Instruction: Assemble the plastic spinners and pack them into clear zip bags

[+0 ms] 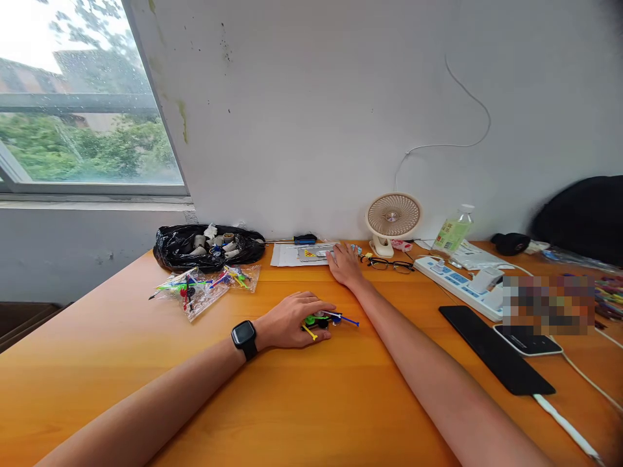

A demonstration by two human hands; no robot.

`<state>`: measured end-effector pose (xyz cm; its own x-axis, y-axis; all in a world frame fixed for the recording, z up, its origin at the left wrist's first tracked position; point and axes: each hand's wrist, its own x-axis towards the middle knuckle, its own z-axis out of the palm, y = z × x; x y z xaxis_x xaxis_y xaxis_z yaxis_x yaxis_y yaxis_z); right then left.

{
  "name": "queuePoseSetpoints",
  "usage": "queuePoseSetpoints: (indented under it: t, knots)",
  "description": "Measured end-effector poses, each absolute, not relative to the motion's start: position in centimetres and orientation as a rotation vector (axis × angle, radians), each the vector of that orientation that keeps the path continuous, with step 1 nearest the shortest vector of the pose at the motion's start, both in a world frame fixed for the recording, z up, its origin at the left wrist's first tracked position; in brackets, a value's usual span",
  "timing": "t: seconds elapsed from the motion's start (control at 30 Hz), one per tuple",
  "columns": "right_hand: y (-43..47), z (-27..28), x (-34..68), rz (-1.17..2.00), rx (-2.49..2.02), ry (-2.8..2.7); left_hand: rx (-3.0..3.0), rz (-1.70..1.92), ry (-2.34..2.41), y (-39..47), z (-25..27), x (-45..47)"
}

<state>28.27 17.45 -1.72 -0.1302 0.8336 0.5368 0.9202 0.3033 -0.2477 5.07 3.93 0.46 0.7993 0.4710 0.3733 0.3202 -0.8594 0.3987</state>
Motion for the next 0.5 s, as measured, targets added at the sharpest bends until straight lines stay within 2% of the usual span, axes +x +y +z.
queuePoseSetpoints:
  t: [0.27, 0.37, 0.5]
  knots:
    - [17.6, 5.4, 29.2, -0.162, -1.258, -1.839, 2.610, 0.809, 0.487, 3.8, 1.1, 4.0]
    - [16.9, 8.7, 29.7, 0.207, -1.076, -1.853, 2.610, 0.883, 0.490, 3.7, 1.3, 3.9]
    - [14.2, 12.0, 29.9, 0.661, -0.938, -1.990, 2.659, 1.316, 0.804, 3.6, 2.8, 4.1]
